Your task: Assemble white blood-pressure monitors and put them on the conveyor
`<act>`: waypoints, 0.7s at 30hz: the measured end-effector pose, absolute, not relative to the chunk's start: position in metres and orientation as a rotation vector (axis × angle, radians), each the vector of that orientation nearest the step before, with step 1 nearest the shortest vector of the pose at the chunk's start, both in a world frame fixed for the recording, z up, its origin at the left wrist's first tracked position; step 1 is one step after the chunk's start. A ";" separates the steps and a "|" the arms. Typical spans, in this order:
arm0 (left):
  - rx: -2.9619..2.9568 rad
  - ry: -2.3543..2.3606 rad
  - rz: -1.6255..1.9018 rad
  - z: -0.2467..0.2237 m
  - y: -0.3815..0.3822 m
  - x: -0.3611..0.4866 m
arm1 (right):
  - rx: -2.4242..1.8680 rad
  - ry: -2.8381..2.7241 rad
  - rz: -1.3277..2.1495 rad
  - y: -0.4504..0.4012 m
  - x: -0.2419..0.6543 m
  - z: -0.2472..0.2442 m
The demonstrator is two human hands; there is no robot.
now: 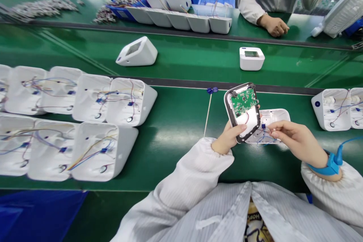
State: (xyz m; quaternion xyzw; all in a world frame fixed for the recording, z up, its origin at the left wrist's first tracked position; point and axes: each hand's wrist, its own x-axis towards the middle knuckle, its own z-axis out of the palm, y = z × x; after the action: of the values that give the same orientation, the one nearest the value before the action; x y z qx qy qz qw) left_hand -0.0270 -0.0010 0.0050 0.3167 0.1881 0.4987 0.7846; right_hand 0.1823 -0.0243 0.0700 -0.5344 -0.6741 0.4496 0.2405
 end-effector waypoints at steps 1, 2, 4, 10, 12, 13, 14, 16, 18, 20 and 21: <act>0.688 0.412 1.073 0.005 -0.001 -0.027 | -1.466 -1.855 1.239 -0.024 0.183 0.070; 0.693 0.423 1.072 0.005 -0.001 -0.027 | -1.471 -1.867 1.242 -0.025 0.184 0.070; 0.707 0.438 1.062 0.004 -0.002 -0.027 | -1.495 -1.882 1.189 -0.024 0.186 0.069; 0.721 0.446 1.050 0.003 -0.002 -0.027 | -1.433 -2.032 0.630 -0.008 0.183 0.070; 0.733 0.468 1.068 -0.001 -0.003 -0.027 | -1.388 -2.077 0.608 0.003 0.177 0.075; 0.743 0.487 1.083 -0.003 -0.003 -0.027 | -1.370 -2.099 0.653 0.009 0.173 0.078; 0.755 0.508 1.099 -0.006 -0.004 -0.028 | -1.361 -2.113 0.713 0.014 0.168 0.080; 0.789 0.550 1.129 -0.013 -0.005 -0.029 | -1.386 -2.100 0.800 0.022 0.157 0.082; 0.833 0.588 1.157 -0.018 -0.006 -0.029 | -1.424 -2.084 0.821 0.026 0.148 0.082; 0.877 0.617 1.177 -0.022 -0.007 -0.030 | -1.403 -2.114 0.820 0.025 0.141 0.079; 0.893 0.629 1.186 -0.023 -0.007 -0.030 | -1.373 -2.134 0.802 0.024 0.139 0.078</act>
State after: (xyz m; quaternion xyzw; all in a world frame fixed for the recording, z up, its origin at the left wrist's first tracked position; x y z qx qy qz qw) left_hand -0.0303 -0.0068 -0.0229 0.3997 0.2814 0.5308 0.6923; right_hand 0.1391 0.0237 0.0783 -0.5010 -0.7790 0.2926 0.2378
